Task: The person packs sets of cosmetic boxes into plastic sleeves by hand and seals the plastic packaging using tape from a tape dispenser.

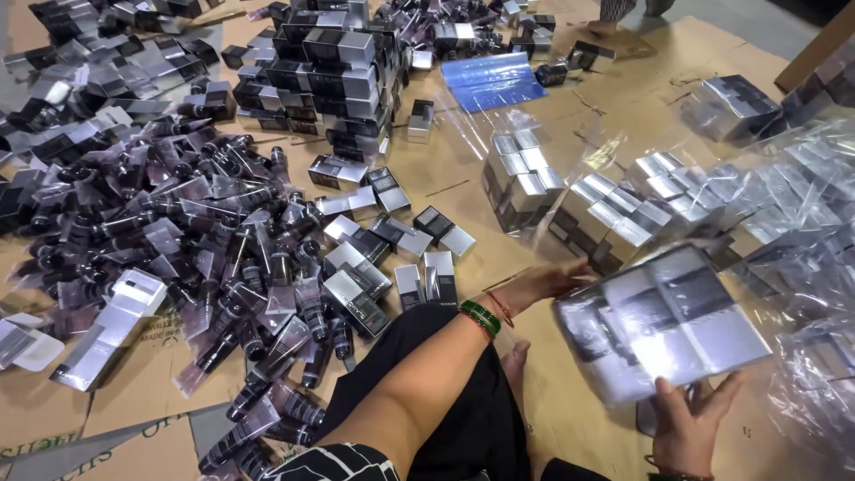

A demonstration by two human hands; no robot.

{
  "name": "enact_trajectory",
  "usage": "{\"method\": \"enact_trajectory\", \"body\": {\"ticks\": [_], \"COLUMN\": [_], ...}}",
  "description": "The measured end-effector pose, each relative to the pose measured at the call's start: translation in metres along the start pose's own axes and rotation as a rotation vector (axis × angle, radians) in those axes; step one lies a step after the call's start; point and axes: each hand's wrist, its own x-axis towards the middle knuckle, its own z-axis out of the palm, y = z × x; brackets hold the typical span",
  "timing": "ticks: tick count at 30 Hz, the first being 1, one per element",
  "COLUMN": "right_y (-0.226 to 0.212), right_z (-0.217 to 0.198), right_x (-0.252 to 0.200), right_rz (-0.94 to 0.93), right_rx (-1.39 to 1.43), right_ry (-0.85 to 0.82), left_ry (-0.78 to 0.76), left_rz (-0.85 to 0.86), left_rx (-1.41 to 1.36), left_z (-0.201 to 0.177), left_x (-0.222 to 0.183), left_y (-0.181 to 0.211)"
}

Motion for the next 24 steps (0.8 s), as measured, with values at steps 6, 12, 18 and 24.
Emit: {"method": "enact_trajectory", "body": {"ticks": [6,12,18,24], "right_y": [0.028,0.029,-0.004,-0.014], "right_z": [0.000,0.004,-0.008,0.013], "right_x": [0.002,-0.006,-0.004,-0.017], "right_rz": [0.010,-0.095,0.321,-0.021], "right_rx": [-0.396,-0.619,-0.814,-1.389], "right_ry": [-0.053,-0.134,-0.202,-0.144], "left_ry": [0.147,0.235,0.272,0.465], "left_rz": [-0.109,-0.085,-0.039,-0.046], "left_rx": [0.315,0.487,0.333,0.669], "left_z": [0.042,0.046,0.039,0.075], "left_x": [0.013,0.006,0.001,-0.009], "left_y": [-0.048,-0.045,-0.045,-0.004]}}
